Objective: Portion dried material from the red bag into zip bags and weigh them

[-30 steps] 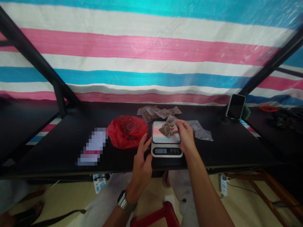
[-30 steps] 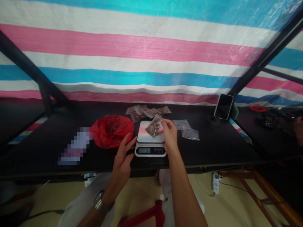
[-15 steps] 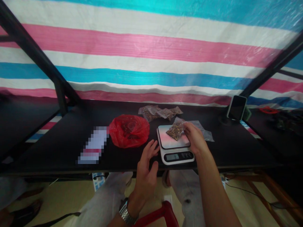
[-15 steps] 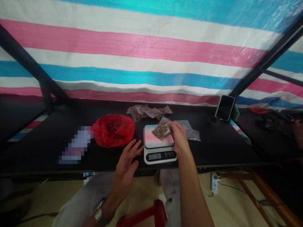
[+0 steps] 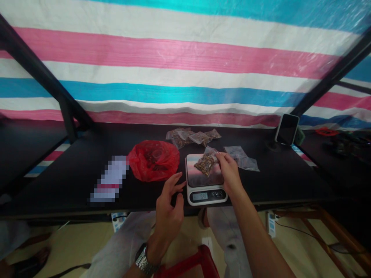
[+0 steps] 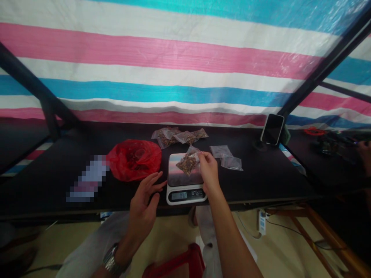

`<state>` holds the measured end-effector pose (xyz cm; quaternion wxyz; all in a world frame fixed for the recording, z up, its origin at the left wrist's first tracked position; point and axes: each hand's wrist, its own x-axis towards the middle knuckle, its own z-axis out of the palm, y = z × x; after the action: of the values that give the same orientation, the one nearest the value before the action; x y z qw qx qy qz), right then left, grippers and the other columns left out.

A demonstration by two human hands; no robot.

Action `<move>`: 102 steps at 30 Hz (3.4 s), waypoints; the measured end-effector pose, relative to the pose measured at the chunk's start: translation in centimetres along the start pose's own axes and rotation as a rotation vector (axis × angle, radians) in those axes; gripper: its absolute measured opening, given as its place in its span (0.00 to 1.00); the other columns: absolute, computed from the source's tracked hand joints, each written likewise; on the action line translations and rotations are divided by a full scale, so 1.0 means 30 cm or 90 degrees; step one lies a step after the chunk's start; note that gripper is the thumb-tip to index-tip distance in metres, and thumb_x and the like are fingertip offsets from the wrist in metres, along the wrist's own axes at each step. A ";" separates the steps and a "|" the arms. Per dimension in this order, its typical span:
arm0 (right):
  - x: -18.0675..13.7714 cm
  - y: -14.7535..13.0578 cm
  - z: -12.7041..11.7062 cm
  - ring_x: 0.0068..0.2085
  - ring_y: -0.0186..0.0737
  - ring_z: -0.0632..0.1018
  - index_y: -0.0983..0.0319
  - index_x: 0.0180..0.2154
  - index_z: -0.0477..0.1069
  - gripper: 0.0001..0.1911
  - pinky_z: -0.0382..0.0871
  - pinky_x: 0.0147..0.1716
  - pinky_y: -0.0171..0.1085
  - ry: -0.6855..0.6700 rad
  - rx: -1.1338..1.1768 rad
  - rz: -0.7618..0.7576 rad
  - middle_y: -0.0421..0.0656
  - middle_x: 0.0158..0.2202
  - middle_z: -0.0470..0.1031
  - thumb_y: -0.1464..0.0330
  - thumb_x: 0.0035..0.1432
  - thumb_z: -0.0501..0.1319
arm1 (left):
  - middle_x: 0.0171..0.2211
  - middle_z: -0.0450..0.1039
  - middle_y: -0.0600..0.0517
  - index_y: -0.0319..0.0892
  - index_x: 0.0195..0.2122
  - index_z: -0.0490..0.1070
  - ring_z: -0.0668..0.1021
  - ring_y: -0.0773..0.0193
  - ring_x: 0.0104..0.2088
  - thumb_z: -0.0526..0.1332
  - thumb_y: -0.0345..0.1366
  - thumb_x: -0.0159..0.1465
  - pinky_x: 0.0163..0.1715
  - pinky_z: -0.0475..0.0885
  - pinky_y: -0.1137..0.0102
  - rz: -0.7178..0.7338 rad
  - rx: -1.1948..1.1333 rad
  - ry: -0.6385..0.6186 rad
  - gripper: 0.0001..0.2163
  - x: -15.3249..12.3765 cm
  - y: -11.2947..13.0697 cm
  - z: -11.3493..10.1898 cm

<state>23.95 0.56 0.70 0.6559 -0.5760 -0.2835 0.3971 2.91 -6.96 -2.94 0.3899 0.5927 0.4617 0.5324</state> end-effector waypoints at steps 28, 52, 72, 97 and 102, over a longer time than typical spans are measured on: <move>-0.030 -0.073 0.003 0.35 0.42 0.76 0.57 0.34 0.78 0.19 0.69 0.37 0.39 -0.100 -0.040 -0.161 0.39 0.32 0.78 0.49 0.53 0.72 | 0.41 0.79 0.52 0.46 0.46 0.76 0.82 0.63 0.41 0.60 0.27 0.72 0.45 0.78 0.68 0.257 0.135 0.121 0.09 0.081 0.079 -0.031; 0.069 0.035 -0.061 0.41 0.50 0.79 0.59 0.36 0.81 0.20 0.71 0.47 0.48 0.003 -0.340 -0.277 0.48 0.38 0.83 0.52 0.63 0.59 | 0.34 0.80 0.50 0.45 0.41 0.78 0.78 0.56 0.37 0.58 0.27 0.70 0.45 0.73 0.60 0.321 0.313 0.025 0.09 0.212 0.033 -0.024; -0.205 -0.038 -0.137 0.75 0.63 0.59 0.44 0.70 0.62 0.42 0.55 0.72 0.67 -0.326 -0.639 -0.510 0.48 0.75 0.56 0.73 0.58 0.66 | 0.76 0.51 0.37 0.53 0.77 0.55 0.59 0.33 0.75 0.78 0.41 0.58 0.72 0.58 0.37 0.310 0.414 -0.289 0.49 0.133 0.047 -0.063; -0.184 -0.073 -0.136 0.52 0.49 0.76 0.54 0.43 0.76 0.04 0.65 0.56 0.51 -0.086 -0.417 -0.540 0.44 0.46 0.75 0.66 0.71 0.61 | 0.69 0.57 0.35 0.47 0.73 0.61 0.64 0.36 0.69 0.66 0.39 0.69 0.67 0.62 0.40 0.327 0.478 -0.141 0.31 0.139 0.050 0.013; -0.142 0.005 -0.124 0.55 0.51 0.75 0.56 0.47 0.76 0.08 0.64 0.58 0.53 -0.006 -0.422 -0.496 0.45 0.47 0.75 0.63 0.69 0.61 | 0.71 0.56 0.38 0.52 0.73 0.62 0.63 0.35 0.70 0.73 0.39 0.64 0.69 0.60 0.39 0.311 0.490 -0.156 0.37 0.136 0.061 0.047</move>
<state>24.77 -5.02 0.27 0.5361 -0.6028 -0.5908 0.0148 4.57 -3.47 -0.28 0.0567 0.8438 0.4231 0.3253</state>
